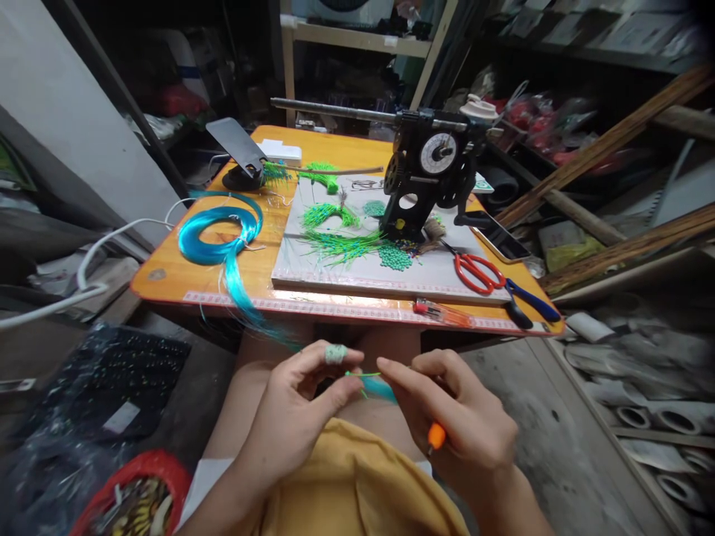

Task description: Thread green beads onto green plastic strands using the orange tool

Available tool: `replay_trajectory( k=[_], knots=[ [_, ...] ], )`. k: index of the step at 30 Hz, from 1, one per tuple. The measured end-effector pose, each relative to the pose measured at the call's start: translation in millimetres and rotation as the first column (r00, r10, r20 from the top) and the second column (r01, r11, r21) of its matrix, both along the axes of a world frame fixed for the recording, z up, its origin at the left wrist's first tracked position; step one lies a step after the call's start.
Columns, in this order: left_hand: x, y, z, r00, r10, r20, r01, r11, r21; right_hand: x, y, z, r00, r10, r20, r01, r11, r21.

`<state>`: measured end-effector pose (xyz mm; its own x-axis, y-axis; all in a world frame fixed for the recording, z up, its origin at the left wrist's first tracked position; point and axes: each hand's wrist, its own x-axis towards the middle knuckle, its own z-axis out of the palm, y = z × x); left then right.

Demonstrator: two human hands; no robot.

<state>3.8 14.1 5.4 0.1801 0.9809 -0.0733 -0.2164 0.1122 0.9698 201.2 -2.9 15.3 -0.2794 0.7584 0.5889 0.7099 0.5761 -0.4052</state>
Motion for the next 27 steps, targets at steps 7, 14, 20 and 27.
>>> replay_trajectory(
  k=[7,14,20,27],
  knots=[
    [0.7,3.7,-0.6,0.88,0.276,-0.387,-0.091,0.897,0.432,-4.6,4.9,-0.4,0.989,-0.137,-0.058,0.142,0.984,0.106],
    [6.6,1.8,-1.6,0.9,0.313,-0.304,-0.085,0.809,0.582,-19.8,4.8,5.3,0.973,0.05,-0.226,-0.118,0.947,-0.3],
    [2.8,5.1,-7.8,0.903,0.275,-0.33,0.033,0.721,0.692,-18.3,6.7,11.2,0.926,0.069,-0.372,-0.251,0.848,-0.467],
    [-1.0,5.1,-12.8,0.849,0.277,-0.45,0.151,0.689,0.709,-12.5,9.2,9.3,0.953,0.079,-0.291,-0.214,0.858,-0.467]
  ],
)
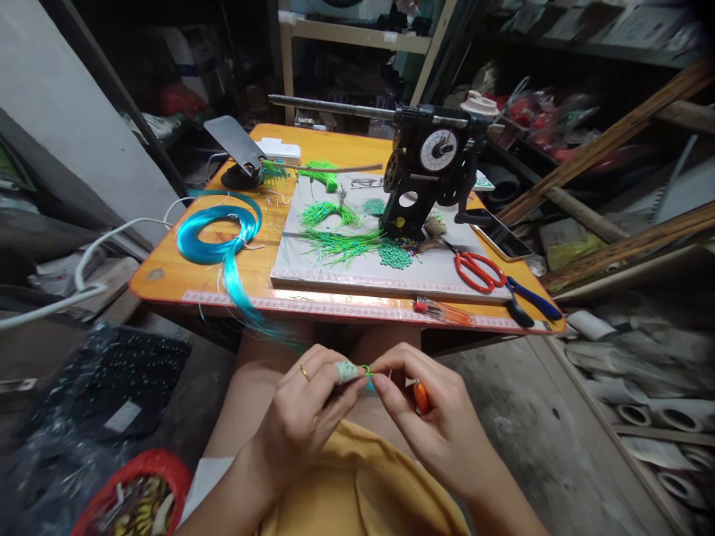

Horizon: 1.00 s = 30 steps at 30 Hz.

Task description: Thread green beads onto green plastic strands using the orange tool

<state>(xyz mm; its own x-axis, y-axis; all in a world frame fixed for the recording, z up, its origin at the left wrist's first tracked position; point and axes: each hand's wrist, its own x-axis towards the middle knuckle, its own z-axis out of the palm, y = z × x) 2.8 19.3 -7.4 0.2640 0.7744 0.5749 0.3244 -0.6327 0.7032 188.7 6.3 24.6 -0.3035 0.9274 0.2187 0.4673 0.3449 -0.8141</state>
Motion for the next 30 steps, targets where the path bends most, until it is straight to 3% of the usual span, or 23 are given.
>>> replay_trajectory(
  k=[5,8,14,17,20,23,27,30],
  knots=[
    [0.7,0.6,-0.8,0.996,-0.015,-0.091,0.016,1.0,0.016,-1.4,-0.9,-4.2,0.998,0.0,0.064,-0.007,0.994,0.11],
    [1.2,-0.7,3.6,0.995,-0.031,-0.098,0.029,0.999,-0.024,-0.3,0.1,-1.2,0.999,0.048,0.01,-0.049,0.994,0.095],
    [1.9,-5.0,14.9,0.998,0.031,0.058,-0.013,0.958,-0.286,0.7,0.8,1.4,0.998,0.058,-0.01,-0.057,0.998,0.039],
    [2.9,-6.4,17.5,0.992,0.034,0.123,0.025,0.896,-0.443,-1.6,0.4,-1.6,0.998,0.062,-0.014,-0.061,0.996,0.067],
    [4.2,-6.7,16.8,0.959,0.075,0.272,0.114,0.778,-0.618,-3.4,-0.5,-2.8,0.997,0.043,-0.066,-0.038,0.997,0.072],
    [4.6,-4.7,13.7,0.893,0.164,0.42,0.211,0.671,-0.711,-5.1,-2.2,-4.7,0.993,0.023,-0.114,-0.02,1.0,0.02],
    [4.6,0.2,9.1,0.796,0.253,0.55,0.292,0.634,-0.716,-10.6,-5.2,-12.5,0.983,-0.024,-0.181,0.004,0.994,-0.111],
    [6.6,1.5,7.9,0.706,0.299,0.642,0.37,0.617,-0.694,-18.4,-7.5,-18.7,0.961,-0.014,-0.275,-0.053,0.971,-0.234]
  ],
)
